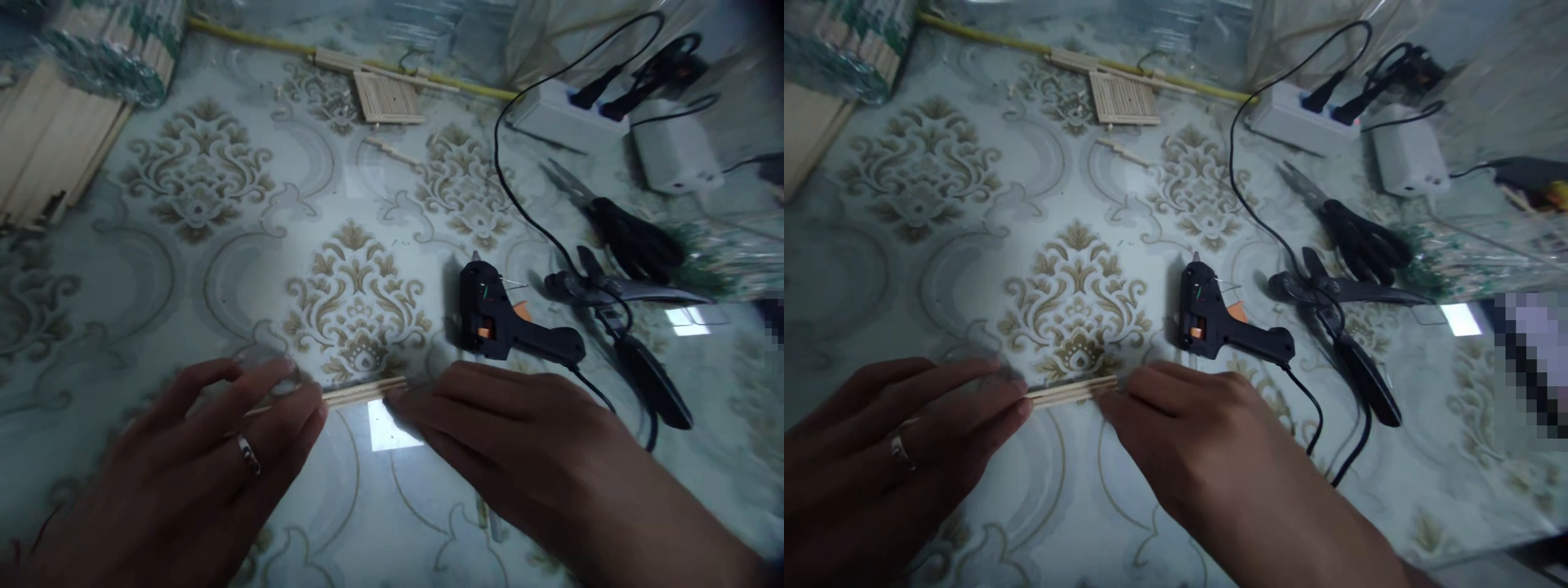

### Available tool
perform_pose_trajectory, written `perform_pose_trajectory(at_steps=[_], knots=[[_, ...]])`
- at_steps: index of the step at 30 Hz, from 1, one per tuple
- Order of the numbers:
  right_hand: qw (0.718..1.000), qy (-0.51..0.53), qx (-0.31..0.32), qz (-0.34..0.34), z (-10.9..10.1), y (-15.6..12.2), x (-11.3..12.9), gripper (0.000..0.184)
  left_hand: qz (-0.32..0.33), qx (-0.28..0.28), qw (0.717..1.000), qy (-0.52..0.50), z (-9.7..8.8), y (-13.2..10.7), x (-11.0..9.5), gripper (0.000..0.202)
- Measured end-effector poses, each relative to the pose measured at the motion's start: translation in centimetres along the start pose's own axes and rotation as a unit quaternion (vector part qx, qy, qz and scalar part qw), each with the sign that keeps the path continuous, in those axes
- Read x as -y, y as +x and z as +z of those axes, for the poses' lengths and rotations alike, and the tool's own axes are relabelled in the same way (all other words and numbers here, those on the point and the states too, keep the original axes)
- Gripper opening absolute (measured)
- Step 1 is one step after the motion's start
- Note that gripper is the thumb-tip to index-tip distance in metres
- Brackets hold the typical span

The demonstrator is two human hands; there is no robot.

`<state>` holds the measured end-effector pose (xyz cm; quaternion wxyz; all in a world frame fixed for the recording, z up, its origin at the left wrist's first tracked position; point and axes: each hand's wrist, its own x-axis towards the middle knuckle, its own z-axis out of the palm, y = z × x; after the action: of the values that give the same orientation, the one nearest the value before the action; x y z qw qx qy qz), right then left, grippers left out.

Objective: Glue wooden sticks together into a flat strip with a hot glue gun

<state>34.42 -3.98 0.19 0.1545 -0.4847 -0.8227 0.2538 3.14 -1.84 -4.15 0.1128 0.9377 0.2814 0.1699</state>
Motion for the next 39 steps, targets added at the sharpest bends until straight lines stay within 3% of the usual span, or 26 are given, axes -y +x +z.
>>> perform_pose_trajectory(at_steps=[5,13,23,28,37,39], knots=[[0.997,-0.002,-0.054,0.052,-0.1,-0.1,-0.4,0.028,-0.002,-0.012,1.0,0.004,0.1,-0.2,-0.2,0.057],[0.998,-0.023,-0.057,0.016,1.3,1.7,-0.2,0.025,0.009,-0.016,1.0,-0.004,0.1,0.0,-0.3,0.048],[0.999,-0.022,-0.035,-0.025,1.1,2.5,-0.2,0.027,-0.006,-0.021,1.0,-0.02,-0.1,0.1,-0.7,0.044],[0.997,-0.021,-0.054,-0.053,1.3,2.7,-0.4,0.03,0.026,-0.022,0.999,-0.025,-0.1,0.4,-0.7,0.041],[0.998,-0.035,-0.032,-0.046,1.1,2.3,-0.5,0.031,0.029,-0.001,1.0,-0.006,-0.6,0.6,-0.5,0.038],[0.998,-0.033,-0.027,-0.043,1.1,2.4,-0.4,0.029,0.027,-0.018,0.999,-0.017,-0.8,0.9,-0.5,0.033]])
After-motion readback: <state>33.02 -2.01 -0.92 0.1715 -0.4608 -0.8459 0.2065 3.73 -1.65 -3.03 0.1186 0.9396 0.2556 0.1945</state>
